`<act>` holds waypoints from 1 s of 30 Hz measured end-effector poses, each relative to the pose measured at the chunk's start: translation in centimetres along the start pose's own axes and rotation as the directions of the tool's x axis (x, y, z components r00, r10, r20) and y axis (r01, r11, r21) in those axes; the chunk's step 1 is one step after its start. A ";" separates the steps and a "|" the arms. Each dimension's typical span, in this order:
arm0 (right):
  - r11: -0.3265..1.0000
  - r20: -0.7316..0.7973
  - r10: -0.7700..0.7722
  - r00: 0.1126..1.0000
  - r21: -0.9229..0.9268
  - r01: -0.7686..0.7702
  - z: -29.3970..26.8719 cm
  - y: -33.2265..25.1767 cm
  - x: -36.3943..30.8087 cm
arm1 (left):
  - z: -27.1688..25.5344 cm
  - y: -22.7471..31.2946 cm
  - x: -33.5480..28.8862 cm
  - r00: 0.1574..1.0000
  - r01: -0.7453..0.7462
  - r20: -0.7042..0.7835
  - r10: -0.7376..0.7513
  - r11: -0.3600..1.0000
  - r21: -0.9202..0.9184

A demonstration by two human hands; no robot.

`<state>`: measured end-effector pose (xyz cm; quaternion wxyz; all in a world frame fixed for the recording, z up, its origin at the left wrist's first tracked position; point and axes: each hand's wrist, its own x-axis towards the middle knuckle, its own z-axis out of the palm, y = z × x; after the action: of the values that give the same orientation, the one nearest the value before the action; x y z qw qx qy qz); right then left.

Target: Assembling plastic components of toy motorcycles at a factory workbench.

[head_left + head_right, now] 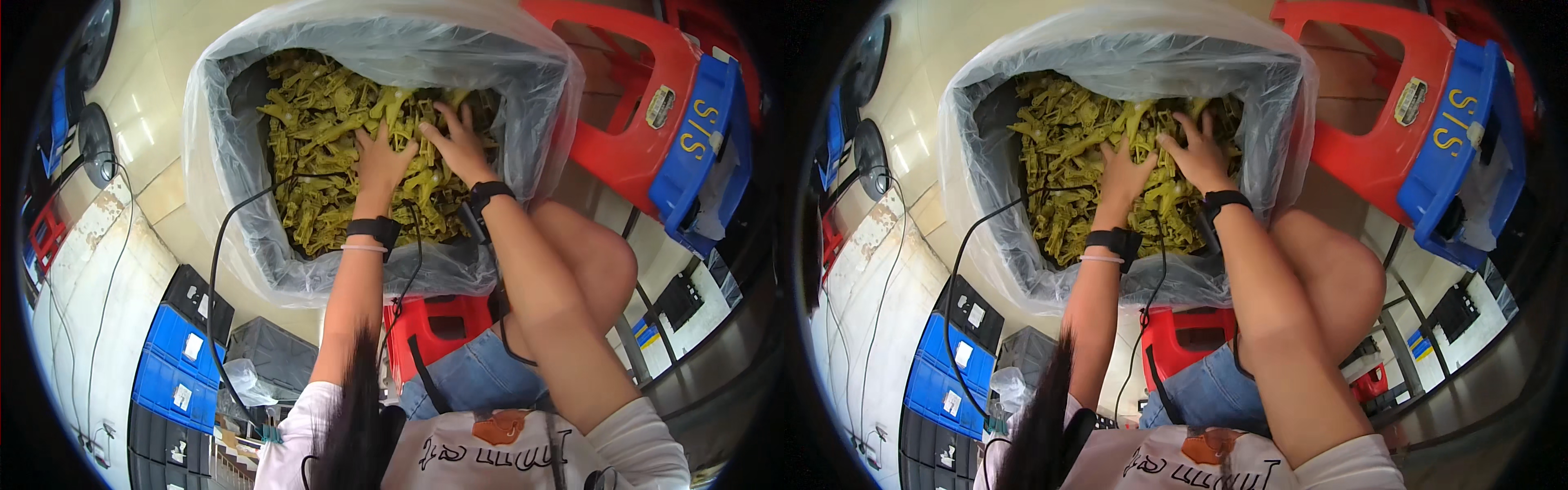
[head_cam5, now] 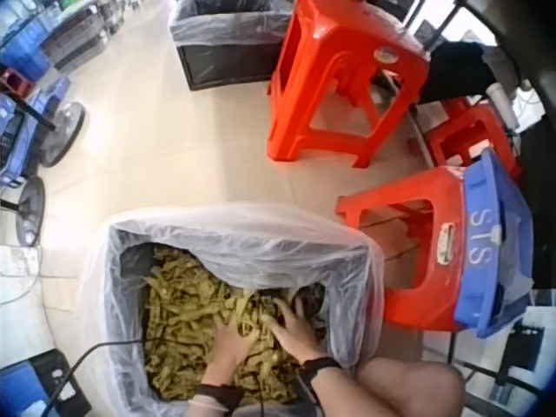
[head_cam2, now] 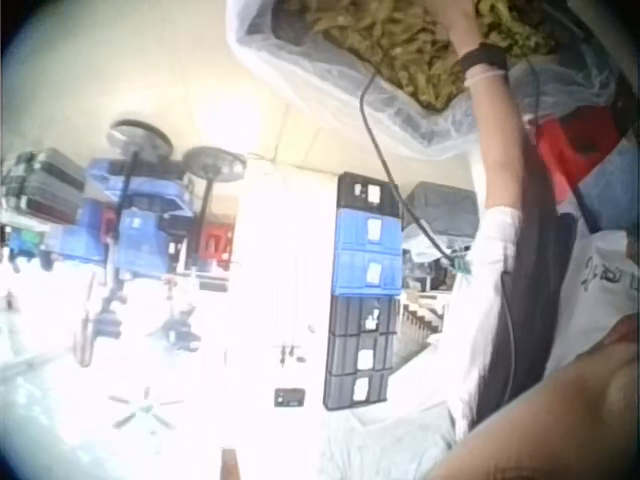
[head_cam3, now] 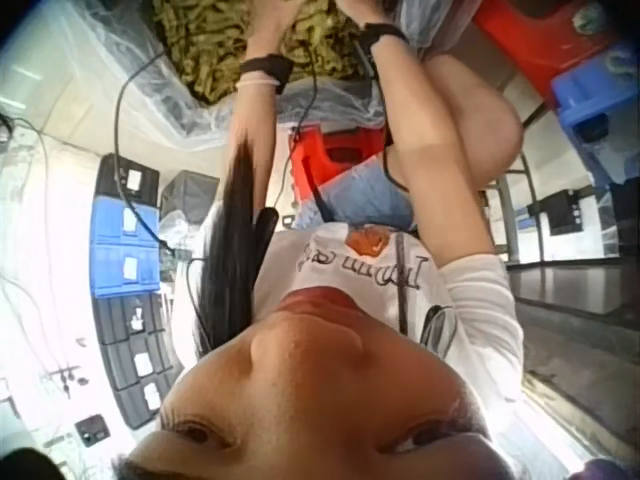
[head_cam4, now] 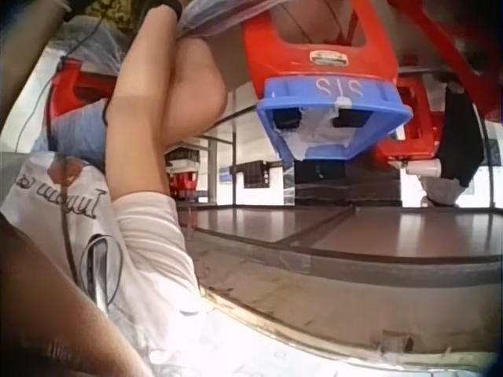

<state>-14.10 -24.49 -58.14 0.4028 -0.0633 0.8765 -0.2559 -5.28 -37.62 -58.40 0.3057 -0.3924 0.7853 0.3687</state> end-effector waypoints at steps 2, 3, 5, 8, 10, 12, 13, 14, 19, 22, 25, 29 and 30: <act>0.998 0.068 -0.060 0.996 0.035 0.058 -1.2 1.2 0.9 | 0.4 0.0 0.4 0.999 0.006 0.039 -0.007 1.000 0.027; 0.997 0.123 -0.056 0.991 0.057 0.050 -1.7 1.0 0.9 | 0.1 0.0 1.0 0.998 0.012 0.067 -0.009 0.999 -0.042; 0.999 0.217 -0.017 0.976 0.039 0.009 -1.5 0.2 0.4 | 0.0 -1.3 1.0 0.992 0.061 0.120 -0.046 0.991 -0.116; 0.998 0.219 0.053 0.974 -0.030 -0.047 -1.6 1.2 0.7 | -0.9 -0.5 -0.1 0.966 0.162 0.234 -0.111 0.964 -0.213; 0.992 0.239 0.129 0.962 -0.018 -0.128 -2.1 1.7 1.1 | -0.4 -0.1 -0.7 0.968 0.101 0.249 -0.039 0.964 -0.244; 0.992 0.255 0.124 0.959 -0.010 -0.126 -1.6 1.6 0.8 | 0.1 0.3 -1.2 0.978 0.087 0.208 -0.028 0.956 -0.281; 0.991 0.284 0.132 0.950 -0.023 -0.131 -1.1 1.1 0.7 | 0.6 -0.2 -0.6 0.983 0.101 0.180 -0.041 0.936 -0.337; 0.990 0.311 0.140 0.940 -0.038 -0.135 -0.8 0.6 0.7 | 0.5 -0.5 -0.1 0.982 0.109 0.181 -0.050 0.937 -0.332; 0.986 0.389 0.087 0.917 0.099 -0.136 -2.0 1.4 -0.3 | 0.3 -2.0 0.5 0.967 0.094 0.253 0.017 0.902 -0.421; 0.956 0.427 0.182 0.886 0.132 -0.261 -2.3 0.2 -1.4 | 0.0 -1.8 -1.1 0.961 0.088 0.273 0.037 0.898 -0.431; 0.945 0.447 0.170 0.878 0.178 -0.274 -1.7 0.5 -0.9 | -0.2 -2.4 -2.0 0.976 0.013 0.198 0.089 0.887 -0.462; 0.898 0.468 0.182 0.865 0.279 -0.340 -1.3 1.3 -0.1 | -0.9 -1.4 -2.3 0.956 -0.017 0.244 0.161 0.863 -0.506; 0.892 0.468 0.170 0.868 0.301 -0.337 -0.9 1.2 -0.1 | -0.8 -1.7 -2.2 0.958 -0.014 0.240 0.154 0.865 -0.501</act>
<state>-14.58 -23.02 -58.21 0.6206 0.0773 0.7017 -0.3412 -2.84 -38.12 -56.85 0.2837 -0.3681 0.6315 0.6206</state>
